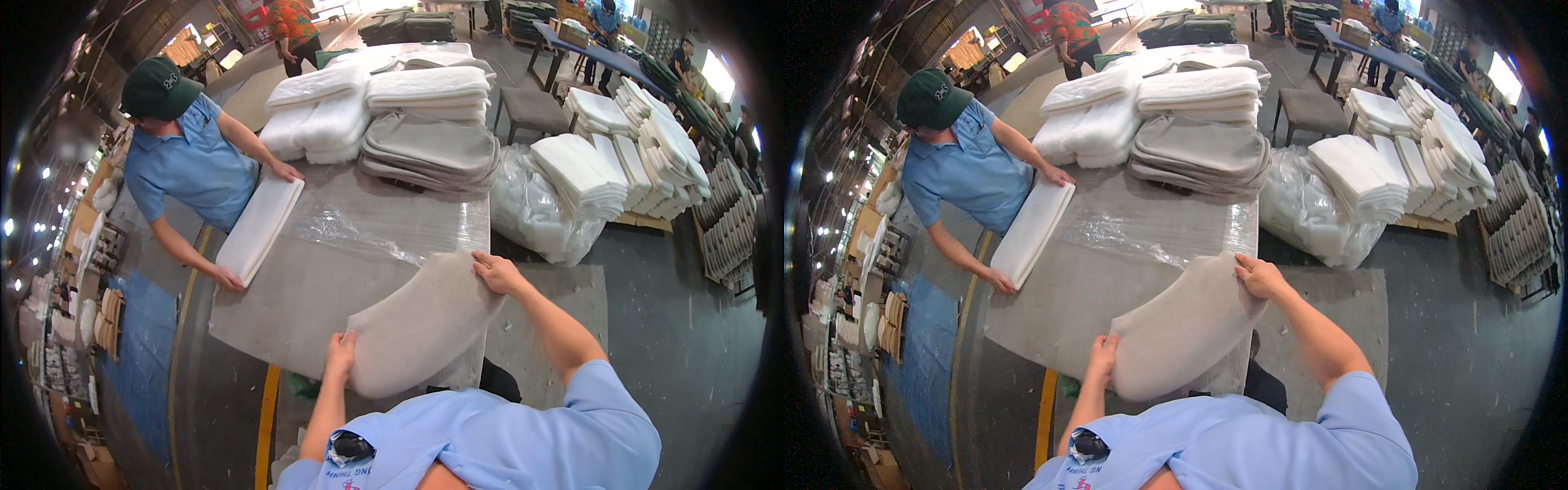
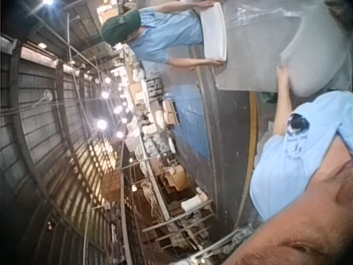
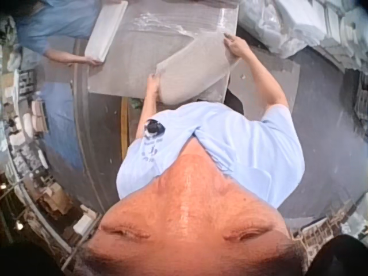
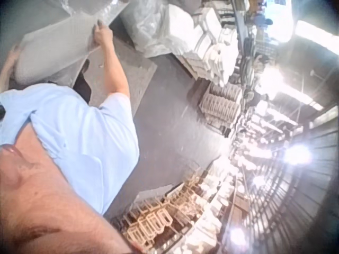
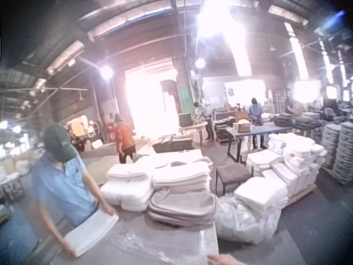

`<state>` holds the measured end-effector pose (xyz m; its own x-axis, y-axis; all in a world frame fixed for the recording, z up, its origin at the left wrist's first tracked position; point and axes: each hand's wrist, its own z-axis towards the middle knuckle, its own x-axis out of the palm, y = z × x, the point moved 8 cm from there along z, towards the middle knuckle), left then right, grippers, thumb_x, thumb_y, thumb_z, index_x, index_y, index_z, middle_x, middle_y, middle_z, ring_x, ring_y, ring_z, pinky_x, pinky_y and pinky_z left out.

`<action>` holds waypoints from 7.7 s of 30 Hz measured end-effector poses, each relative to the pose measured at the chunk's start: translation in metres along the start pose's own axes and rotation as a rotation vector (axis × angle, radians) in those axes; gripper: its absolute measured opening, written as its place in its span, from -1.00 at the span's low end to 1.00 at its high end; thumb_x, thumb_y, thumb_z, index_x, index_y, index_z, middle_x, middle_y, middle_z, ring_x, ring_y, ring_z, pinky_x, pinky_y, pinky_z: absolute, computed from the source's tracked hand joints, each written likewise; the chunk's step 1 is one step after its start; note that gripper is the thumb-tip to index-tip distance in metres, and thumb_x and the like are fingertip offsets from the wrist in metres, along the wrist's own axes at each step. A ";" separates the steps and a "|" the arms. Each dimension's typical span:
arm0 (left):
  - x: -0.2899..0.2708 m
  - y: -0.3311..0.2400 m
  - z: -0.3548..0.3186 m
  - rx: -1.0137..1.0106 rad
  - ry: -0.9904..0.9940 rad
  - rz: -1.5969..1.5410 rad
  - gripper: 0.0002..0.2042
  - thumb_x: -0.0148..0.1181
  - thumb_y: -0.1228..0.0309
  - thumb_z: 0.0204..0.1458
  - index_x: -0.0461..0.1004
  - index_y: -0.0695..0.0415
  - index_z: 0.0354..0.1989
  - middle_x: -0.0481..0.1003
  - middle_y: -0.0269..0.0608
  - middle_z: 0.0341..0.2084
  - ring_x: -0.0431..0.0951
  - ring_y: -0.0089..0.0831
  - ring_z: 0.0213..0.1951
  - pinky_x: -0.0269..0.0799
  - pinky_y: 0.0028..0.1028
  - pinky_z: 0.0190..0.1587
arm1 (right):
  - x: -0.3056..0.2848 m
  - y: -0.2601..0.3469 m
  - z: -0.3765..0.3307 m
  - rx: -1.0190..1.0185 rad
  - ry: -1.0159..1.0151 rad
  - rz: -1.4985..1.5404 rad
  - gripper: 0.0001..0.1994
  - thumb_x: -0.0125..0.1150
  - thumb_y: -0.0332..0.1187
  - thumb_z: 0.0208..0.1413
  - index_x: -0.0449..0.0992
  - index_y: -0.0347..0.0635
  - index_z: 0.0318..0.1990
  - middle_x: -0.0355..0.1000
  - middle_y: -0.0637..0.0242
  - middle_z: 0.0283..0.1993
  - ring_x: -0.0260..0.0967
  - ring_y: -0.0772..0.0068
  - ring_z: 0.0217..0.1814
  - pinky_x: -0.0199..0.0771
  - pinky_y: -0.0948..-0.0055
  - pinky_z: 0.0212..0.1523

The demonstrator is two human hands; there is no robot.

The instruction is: The person inserts white foam inserts into light-colored fabric covers on a worktable. They align the foam, slide it into the cover, and smooth the edges. The person repeats this process for multiple cushions, stacking finished items on the table.

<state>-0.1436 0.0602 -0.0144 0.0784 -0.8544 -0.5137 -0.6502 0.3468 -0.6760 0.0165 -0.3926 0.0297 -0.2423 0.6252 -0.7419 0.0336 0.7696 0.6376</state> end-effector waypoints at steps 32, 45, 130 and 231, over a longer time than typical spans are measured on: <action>-0.018 0.069 -0.098 -0.061 0.492 0.246 -0.31 0.17 0.01 0.36 0.27 0.16 0.54 0.10 0.20 0.57 0.09 -0.01 0.58 -0.01 -0.19 0.57 | 0.041 -0.008 -0.086 0.579 0.714 0.301 0.14 0.47 0.11 0.12 -0.12 -0.18 0.67 0.30 -0.14 0.47 0.60 0.07 0.06 0.69 0.10 -0.26; -0.033 0.060 -0.106 0.077 0.268 -0.046 -0.45 0.03 0.10 0.45 0.37 0.20 0.47 0.44 0.04 0.38 0.41 -0.19 0.39 0.23 -0.26 0.45 | 0.046 -0.011 -0.056 0.221 0.319 0.381 -0.41 0.22 0.12 0.38 0.61 -0.32 0.15 0.63 0.16 0.12 0.57 0.19 0.16 0.59 0.18 0.10; 0.176 -0.179 -0.105 0.352 1.083 -0.006 -0.13 -0.16 -0.26 0.41 -0.25 -0.03 0.70 -0.05 -0.03 0.65 -0.07 -0.15 0.64 -0.12 -0.18 0.61 | 0.115 -0.024 -0.122 0.502 -0.693 1.528 -0.48 -0.16 0.12 0.56 0.36 -0.10 0.32 0.46 0.33 0.07 0.42 0.38 0.14 0.46 0.28 0.23; 0.246 0.248 -0.478 -0.509 -0.941 -1.263 0.11 0.40 -0.16 0.13 -0.05 0.39 0.59 0.30 0.24 0.44 0.42 -0.04 0.38 0.32 -0.17 0.42 | 0.138 0.172 -0.167 -0.273 1.501 0.300 -0.23 0.40 -0.47 0.22 0.17 -0.06 0.55 0.43 0.11 0.34 0.46 0.13 0.31 0.52 0.17 0.31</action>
<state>-0.6468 -0.2489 -0.0561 0.9929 0.1043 -0.0571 0.0255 -0.6560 -0.7544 -0.1733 -0.1954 0.0713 -0.9786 -0.0805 0.1894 0.1259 0.4942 0.8602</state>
